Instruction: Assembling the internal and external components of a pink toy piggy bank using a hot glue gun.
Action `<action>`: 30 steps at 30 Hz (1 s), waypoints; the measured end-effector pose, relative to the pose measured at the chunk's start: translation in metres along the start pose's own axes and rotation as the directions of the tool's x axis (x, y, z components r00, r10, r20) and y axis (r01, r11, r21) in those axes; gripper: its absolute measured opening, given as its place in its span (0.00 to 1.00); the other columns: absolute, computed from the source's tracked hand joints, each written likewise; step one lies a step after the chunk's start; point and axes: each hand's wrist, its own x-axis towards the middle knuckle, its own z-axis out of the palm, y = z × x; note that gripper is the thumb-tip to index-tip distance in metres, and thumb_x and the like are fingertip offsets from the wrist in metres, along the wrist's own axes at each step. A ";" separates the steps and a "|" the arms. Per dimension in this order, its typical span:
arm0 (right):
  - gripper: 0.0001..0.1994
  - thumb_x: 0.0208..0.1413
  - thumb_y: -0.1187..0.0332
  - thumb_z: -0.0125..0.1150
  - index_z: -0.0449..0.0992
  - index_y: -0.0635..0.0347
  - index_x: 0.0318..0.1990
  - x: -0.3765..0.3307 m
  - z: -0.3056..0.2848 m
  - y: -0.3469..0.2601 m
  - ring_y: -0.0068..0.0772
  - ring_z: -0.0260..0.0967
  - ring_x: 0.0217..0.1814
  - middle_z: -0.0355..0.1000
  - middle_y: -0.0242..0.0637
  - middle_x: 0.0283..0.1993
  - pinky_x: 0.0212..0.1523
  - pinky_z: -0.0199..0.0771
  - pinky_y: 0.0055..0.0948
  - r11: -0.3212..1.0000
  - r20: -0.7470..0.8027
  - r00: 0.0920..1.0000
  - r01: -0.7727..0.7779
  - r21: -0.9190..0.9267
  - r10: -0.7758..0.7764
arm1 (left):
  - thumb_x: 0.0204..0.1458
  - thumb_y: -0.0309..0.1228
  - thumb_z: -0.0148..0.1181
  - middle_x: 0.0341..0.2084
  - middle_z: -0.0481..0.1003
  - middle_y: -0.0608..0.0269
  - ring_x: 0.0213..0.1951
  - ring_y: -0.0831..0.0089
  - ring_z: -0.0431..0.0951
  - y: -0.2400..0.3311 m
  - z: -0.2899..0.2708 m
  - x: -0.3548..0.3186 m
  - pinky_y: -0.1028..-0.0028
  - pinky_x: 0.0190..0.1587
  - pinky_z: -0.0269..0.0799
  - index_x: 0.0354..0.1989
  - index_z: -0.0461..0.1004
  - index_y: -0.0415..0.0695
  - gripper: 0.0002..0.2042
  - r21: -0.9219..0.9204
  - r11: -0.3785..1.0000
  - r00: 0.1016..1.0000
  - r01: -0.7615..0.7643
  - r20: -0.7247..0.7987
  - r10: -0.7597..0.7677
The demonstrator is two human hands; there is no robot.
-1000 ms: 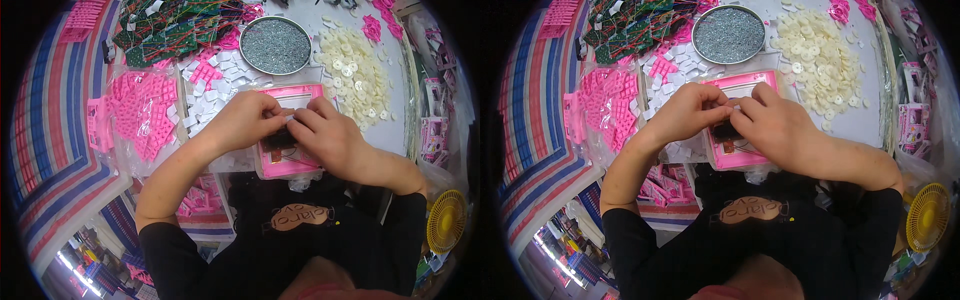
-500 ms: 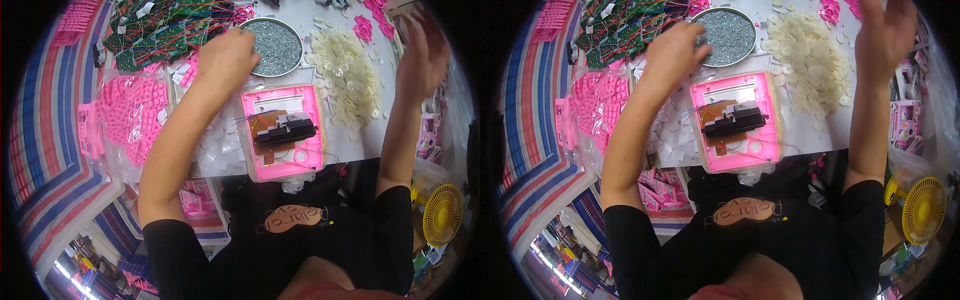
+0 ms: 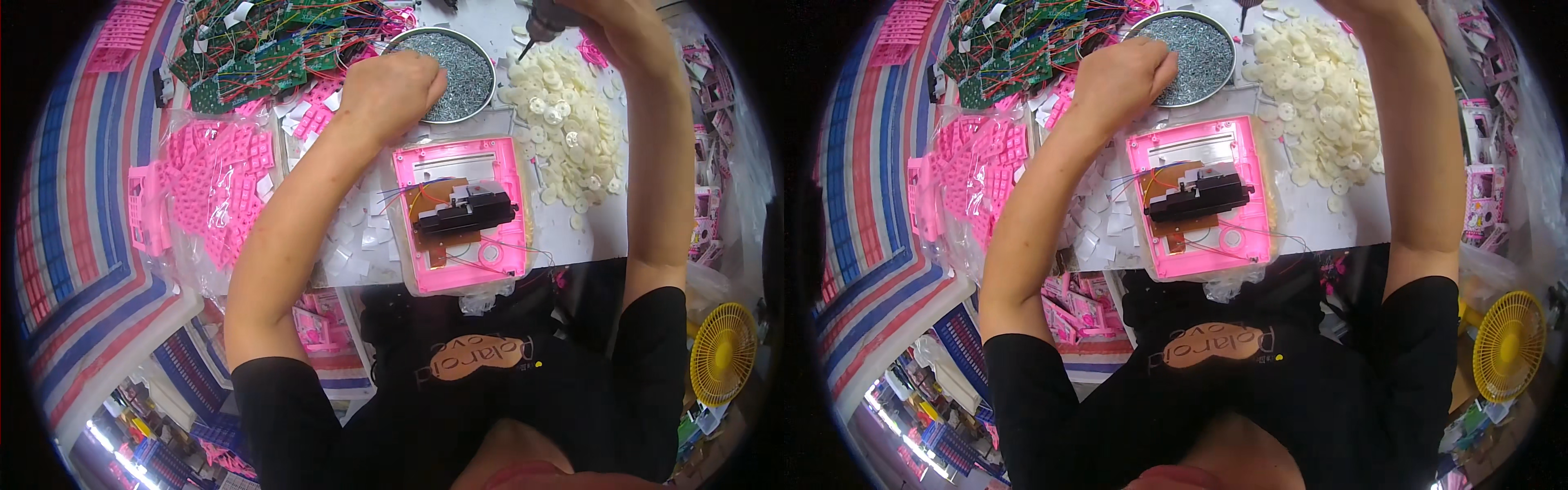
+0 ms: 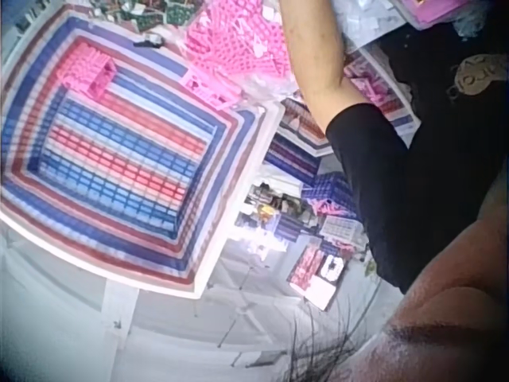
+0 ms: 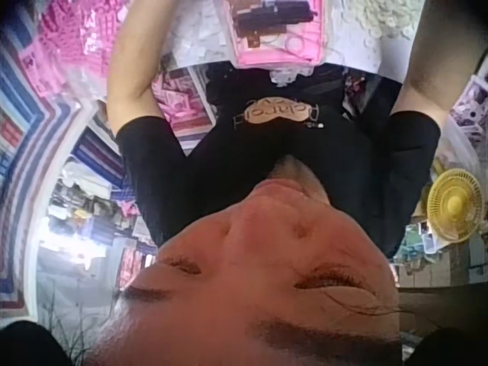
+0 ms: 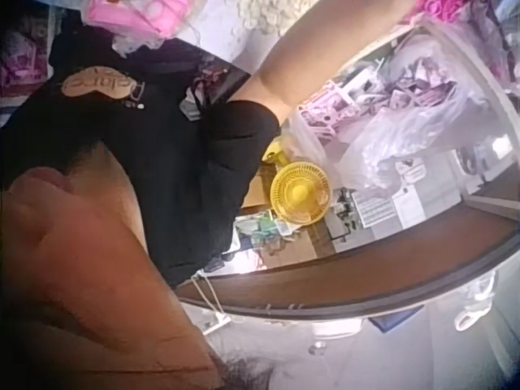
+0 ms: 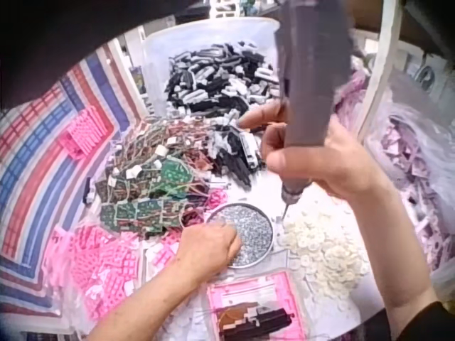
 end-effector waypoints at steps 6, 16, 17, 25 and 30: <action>0.32 0.49 0.66 0.76 0.70 0.70 0.60 -0.040 0.039 0.011 0.19 0.71 0.32 0.75 0.33 0.32 0.28 0.72 0.18 0.997 -0.223 0.973 -0.050 0.066 0.063 | 0.58 0.35 0.63 0.28 0.77 0.58 0.32 0.54 0.79 0.011 -0.022 -0.029 0.59 0.32 0.74 0.30 0.77 0.43 0.09 -0.216 0.976 0.971 -0.008 -0.234 -0.044; 0.34 0.51 0.68 0.76 0.68 0.60 0.65 -0.118 0.070 0.011 0.35 0.68 0.60 0.70 0.40 0.61 0.54 0.71 0.34 0.867 -0.378 0.926 -0.176 -0.466 -0.015 | 0.53 0.33 0.67 0.32 0.78 0.56 0.33 0.54 0.78 0.036 -0.060 -0.070 0.62 0.37 0.74 0.37 0.78 0.42 0.09 -0.456 0.889 0.996 0.036 0.094 0.007; 0.35 0.49 0.68 0.76 0.68 0.60 0.65 -0.130 0.079 0.007 0.38 0.68 0.59 0.71 0.41 0.60 0.53 0.72 0.35 0.852 -0.274 0.960 -0.187 -0.489 0.054 | 0.53 0.33 0.67 0.31 0.77 0.55 0.33 0.54 0.78 0.041 -0.067 -0.078 0.62 0.37 0.74 0.37 0.78 0.42 0.09 -0.509 0.858 0.980 0.075 0.199 0.033; 0.23 0.44 0.66 0.75 0.77 0.60 0.50 -0.149 0.108 0.018 0.46 0.70 0.49 0.75 0.40 0.47 0.49 0.74 0.40 0.807 0.170 0.973 -0.026 -0.590 0.156 | 0.55 0.26 0.64 0.30 0.74 0.55 0.32 0.56 0.76 0.040 -0.060 -0.086 0.65 0.37 0.72 0.37 0.75 0.40 0.05 -0.613 0.790 0.951 0.035 0.262 0.162; 0.25 0.44 0.65 0.75 0.76 0.60 0.51 -0.144 0.105 0.016 0.47 0.70 0.49 0.75 0.39 0.46 0.49 0.74 0.41 0.816 0.172 0.957 -0.096 -0.571 0.233 | 0.57 0.22 0.61 0.34 0.74 0.58 0.35 0.64 0.74 0.036 -0.051 -0.097 0.69 0.39 0.70 0.39 0.75 0.38 0.04 -0.799 0.578 0.970 0.163 0.237 0.054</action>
